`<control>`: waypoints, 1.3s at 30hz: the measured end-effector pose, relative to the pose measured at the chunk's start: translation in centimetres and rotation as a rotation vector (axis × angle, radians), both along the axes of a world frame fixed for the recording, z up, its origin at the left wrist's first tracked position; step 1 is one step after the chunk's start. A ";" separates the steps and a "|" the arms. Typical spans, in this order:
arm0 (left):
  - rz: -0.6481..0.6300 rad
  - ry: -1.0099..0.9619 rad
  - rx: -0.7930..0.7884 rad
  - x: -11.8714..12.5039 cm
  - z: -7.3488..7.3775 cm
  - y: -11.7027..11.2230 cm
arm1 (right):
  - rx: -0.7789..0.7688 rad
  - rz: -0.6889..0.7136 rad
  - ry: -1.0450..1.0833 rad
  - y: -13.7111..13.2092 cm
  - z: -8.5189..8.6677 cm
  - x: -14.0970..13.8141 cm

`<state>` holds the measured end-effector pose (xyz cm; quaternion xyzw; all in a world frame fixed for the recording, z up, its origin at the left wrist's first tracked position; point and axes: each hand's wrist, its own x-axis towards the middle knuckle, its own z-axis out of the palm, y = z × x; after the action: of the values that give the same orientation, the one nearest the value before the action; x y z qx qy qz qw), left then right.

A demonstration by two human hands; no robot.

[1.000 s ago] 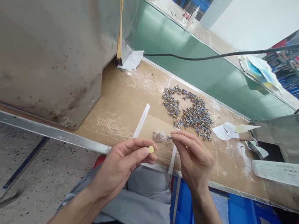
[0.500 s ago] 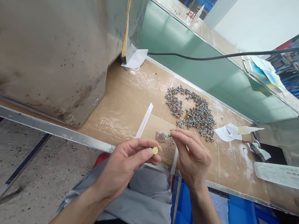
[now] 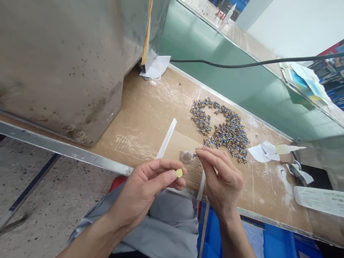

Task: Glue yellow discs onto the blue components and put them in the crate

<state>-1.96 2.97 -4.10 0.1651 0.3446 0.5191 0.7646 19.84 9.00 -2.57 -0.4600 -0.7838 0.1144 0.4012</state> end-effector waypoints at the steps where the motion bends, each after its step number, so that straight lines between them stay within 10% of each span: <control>1: 0.000 0.001 -0.001 0.0 0.0 0.0 | -0.002 -0.004 0.005 0.0 0.0 0.0; 39: -0.012 0.004 0.008 0.0 -0.1 0.0 | 0.030 -0.037 0.011 0.1 0.4 0.1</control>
<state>-1.98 2.93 -4.21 0.1710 0.3430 0.5155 0.7664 19.98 9.14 -2.17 -0.4677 -0.7745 0.0976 0.4146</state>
